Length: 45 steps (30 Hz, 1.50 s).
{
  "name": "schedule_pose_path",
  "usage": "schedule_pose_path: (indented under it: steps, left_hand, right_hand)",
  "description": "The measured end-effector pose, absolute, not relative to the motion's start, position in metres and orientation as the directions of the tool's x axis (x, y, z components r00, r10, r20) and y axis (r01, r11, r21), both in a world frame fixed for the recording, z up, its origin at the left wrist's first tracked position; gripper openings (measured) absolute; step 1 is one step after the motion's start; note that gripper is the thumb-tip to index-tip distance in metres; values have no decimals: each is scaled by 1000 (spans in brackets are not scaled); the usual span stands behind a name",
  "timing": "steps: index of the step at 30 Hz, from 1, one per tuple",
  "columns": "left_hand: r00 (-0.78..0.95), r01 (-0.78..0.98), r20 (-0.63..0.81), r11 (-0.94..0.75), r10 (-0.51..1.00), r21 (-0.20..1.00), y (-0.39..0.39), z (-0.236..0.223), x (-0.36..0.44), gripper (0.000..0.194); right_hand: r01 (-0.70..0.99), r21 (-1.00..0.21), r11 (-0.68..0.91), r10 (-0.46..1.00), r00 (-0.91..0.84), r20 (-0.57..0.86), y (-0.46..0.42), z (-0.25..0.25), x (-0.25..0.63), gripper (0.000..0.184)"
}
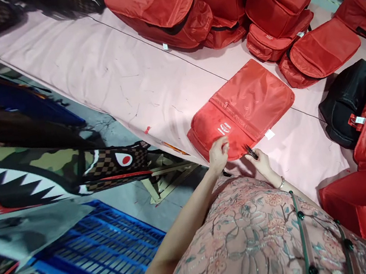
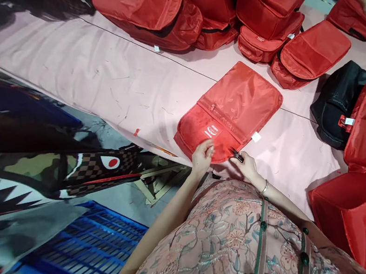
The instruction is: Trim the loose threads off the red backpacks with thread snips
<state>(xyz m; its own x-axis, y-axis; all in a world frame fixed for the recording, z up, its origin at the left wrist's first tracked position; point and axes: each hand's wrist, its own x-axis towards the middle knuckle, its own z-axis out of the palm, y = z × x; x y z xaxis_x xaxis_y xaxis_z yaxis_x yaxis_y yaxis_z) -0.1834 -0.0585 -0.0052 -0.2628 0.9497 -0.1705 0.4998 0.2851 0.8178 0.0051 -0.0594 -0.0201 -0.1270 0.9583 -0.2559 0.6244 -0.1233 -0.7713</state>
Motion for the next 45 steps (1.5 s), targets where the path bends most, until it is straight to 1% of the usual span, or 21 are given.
schedule_pose_path:
  steps: [2, 4, 7, 10, 12, 15, 19, 22, 24, 26, 28, 30, 33, 36, 40, 42, 45]
  left_hand:
    - [-115, 535, -251, 273, 961, 800, -61, -4, -179, 27]
    - [-34, 624, -289, 246, 957, 741, -61, -1, -170, 23]
    - [-38, 759, -320, 236, 947, 607, -58, 6, -157, 19]
    - [-21, 838, -362, 214, 932, 503, -53, 10, -150, 20]
    - [27, 866, -381, 169, 924, 470, -49, 9, -148, 20]
    - [96, 886, -370, 90, 924, 455, -47, 5, -149, 19]
    - [102, 890, -346, 70, 933, 450, -49, 2, -149, 23]
    - [88, 878, -349, 93, 933, 470, -50, 0, -148, 21]
    - [71, 867, -359, 121, 931, 484, -49, -1, -148, 20]
    - [38, 854, -376, 165, 926, 493, -47, -2, -149, 21]
    - [14, 837, -392, 203, 920, 507, -44, -4, -151, 20]
    - [13, 822, -405, 221, 914, 525, -41, -5, -153, 19]
    - [28, 797, -408, 227, 912, 560, -38, -7, -155, 16]
    - [30, 776, -409, 237, 912, 585, -38, -7, -156, 15]
    - [26, 762, -405, 244, 914, 600, -40, -7, -156, 12]
    - [29, 749, -397, 243, 917, 616, -41, -9, -155, 11]
    - [31, 701, -375, 247, 927, 669, -40, -13, -155, 6]
  right_hand:
    - [544, -814, -203, 957, -67, -283, -55, -27, -4, 40]
    - [431, -855, -288, 941, -40, -337, -52, -32, -11, 39]
    - [234, -883, -407, 902, -51, -430, -50, -38, -13, 39]
    - [41, -872, -488, 865, -109, -489, -52, -43, -10, 43]
    - [-49, -859, -510, 854, -146, -499, -53, -46, -7, 45]
    - [-81, -856, -511, 854, -167, -493, -52, -47, -5, 47]
    - [-4, -869, -495, 856, -170, -488, -49, -45, -7, 46]
    - [113, -880, -461, 866, -159, -474, -49, -41, -5, 43]
    - [243, -902, -356, 910, -130, -394, -52, -36, 0, 41]
    - [403, -887, -228, 950, -107, -293, -56, -29, 8, 40]
    - [563, -813, -153, 958, -117, -261, -61, -18, 17, 39]
    - [702, -705, -102, 946, -152, -287, -66, -7, 24, 38]
    - [836, -548, 11, 928, -213, -306, -71, 8, 27, 37]
    - [895, -432, 113, 918, -260, -300, -71, 16, 24, 36]
    - [935, -307, 178, 902, -280, -330, -67, 20, 18, 36]
    - [941, -277, 194, 893, -286, -347, -65, 21, 15, 37]
    - [941, -266, 209, 888, -297, -352, -62, 22, 14, 36]
